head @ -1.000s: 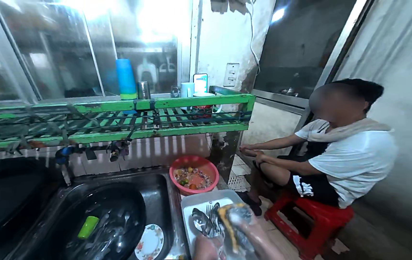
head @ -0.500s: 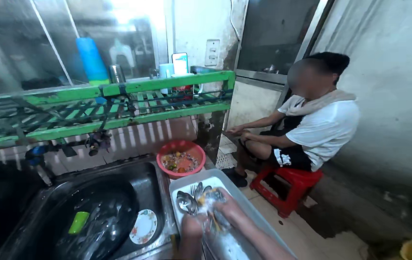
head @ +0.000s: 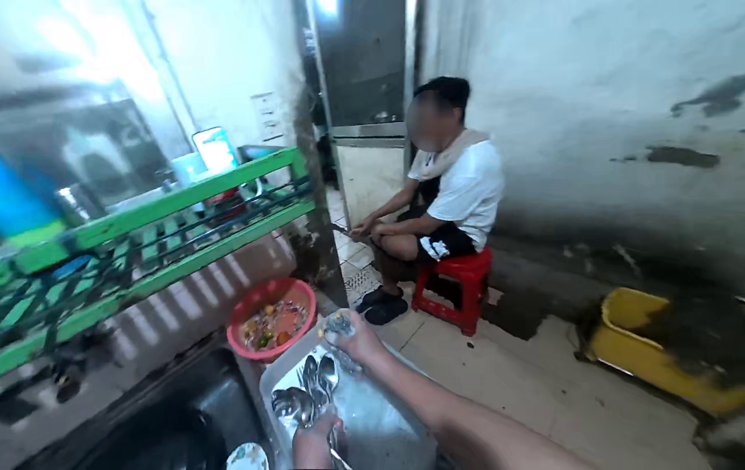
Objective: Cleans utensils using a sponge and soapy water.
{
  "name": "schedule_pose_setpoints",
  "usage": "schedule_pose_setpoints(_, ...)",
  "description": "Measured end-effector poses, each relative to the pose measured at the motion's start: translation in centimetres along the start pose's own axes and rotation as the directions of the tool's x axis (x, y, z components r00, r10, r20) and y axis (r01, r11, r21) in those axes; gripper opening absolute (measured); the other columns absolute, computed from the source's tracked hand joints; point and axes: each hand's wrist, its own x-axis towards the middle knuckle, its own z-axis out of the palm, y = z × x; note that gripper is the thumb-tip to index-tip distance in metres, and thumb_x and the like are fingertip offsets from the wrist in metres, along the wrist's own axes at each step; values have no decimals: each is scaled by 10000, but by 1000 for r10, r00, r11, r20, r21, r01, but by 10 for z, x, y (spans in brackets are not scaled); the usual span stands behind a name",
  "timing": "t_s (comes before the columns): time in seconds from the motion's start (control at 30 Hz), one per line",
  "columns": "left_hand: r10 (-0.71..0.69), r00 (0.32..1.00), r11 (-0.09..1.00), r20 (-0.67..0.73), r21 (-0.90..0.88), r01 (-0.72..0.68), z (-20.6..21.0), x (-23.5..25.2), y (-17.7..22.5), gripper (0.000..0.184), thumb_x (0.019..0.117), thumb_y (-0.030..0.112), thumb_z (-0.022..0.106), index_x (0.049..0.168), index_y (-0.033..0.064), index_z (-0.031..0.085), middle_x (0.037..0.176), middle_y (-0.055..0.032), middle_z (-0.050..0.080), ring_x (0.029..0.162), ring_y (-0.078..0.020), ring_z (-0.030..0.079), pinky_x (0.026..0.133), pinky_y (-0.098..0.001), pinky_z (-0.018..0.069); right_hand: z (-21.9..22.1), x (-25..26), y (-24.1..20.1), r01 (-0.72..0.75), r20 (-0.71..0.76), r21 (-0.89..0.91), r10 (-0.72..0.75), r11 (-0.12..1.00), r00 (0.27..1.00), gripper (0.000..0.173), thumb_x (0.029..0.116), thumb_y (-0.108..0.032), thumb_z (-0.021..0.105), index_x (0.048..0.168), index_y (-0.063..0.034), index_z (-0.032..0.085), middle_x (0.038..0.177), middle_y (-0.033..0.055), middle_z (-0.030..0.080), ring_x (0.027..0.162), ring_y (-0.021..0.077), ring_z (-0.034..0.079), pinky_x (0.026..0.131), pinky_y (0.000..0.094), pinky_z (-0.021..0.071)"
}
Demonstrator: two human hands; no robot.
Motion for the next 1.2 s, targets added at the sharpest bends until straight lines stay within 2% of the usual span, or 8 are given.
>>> schedule_pose_setpoints(0.2,-5,962,977,273,-205,63,-6,-4,1,231,1092,89,387,968,35,574,624,-6,596,494,-60,549,484,-197,485,-8,-21,-2,12,270,-72,8,997,963,687,960,-302,730,1515,-18,441,1402,266,576,1300,373,572,1117,547,430)
schedule_pose_setpoints(0.33,-22,977,974,213,-216,69,-6,-4,0,236,1108,111,391,953,29,549,629,-33,612,505,-83,587,500,-212,523,-27,-14,-10,110,-12,57,-109,992,994,542,964,-229,713,1419,12,545,1358,235,615,1272,304,599,1122,457,449)
schedule_pose_setpoints(0.47,-1,995,984,104,-175,19,-3,-6,0,224,1092,108,457,908,29,557,618,-15,599,475,-59,551,467,-191,492,-15,-23,-4,-60,-94,418,109,906,990,623,955,-205,716,1478,1,448,1301,220,620,1152,275,639,991,444,530)
schedule_pose_setpoints(0.67,90,995,993,47,-84,-86,-6,-5,-6,285,1102,168,441,955,-6,612,698,-39,630,609,-106,611,599,-272,544,24,-51,8,-170,119,172,151,970,981,622,956,-243,723,1481,-21,472,1311,239,629,1193,339,634,1034,519,503)
schedule_pose_setpoints(0.83,130,980,951,149,-298,-80,-12,-1,-5,334,1096,120,378,1214,-69,627,1253,-145,676,1032,-174,676,862,-331,563,-25,-42,0,-159,375,-273,257,949,890,538,971,-257,696,1424,-17,536,1311,266,614,1205,383,608,1049,582,460)
schedule_pose_setpoints(0.97,105,923,970,371,-241,-13,-15,-2,-6,320,1075,128,413,1144,-22,687,1032,-106,740,957,-177,707,880,-370,584,1,-65,15,157,699,-433,220,888,680,513,948,-163,721,1391,37,555,1296,301,618,1228,424,594,1054,649,434)
schedule_pose_setpoints(1.07,60,945,920,322,-385,73,-14,9,-9,346,1111,179,373,989,-2,641,772,-74,685,712,-170,688,710,-337,603,0,-77,28,240,820,-381,207,893,533,499,924,-48,719,1384,20,539,1253,253,636,1149,353,628,995,582,490)
schedule_pose_setpoints(1.2,-31,988,891,150,-444,95,-8,20,-6,306,1125,192,380,1127,-25,597,593,4,479,425,-86,460,440,-237,475,-37,-72,18,48,606,-523,332,851,723,590,946,-114,725,1474,-29,475,1341,255,611,1234,381,610,1067,577,463)
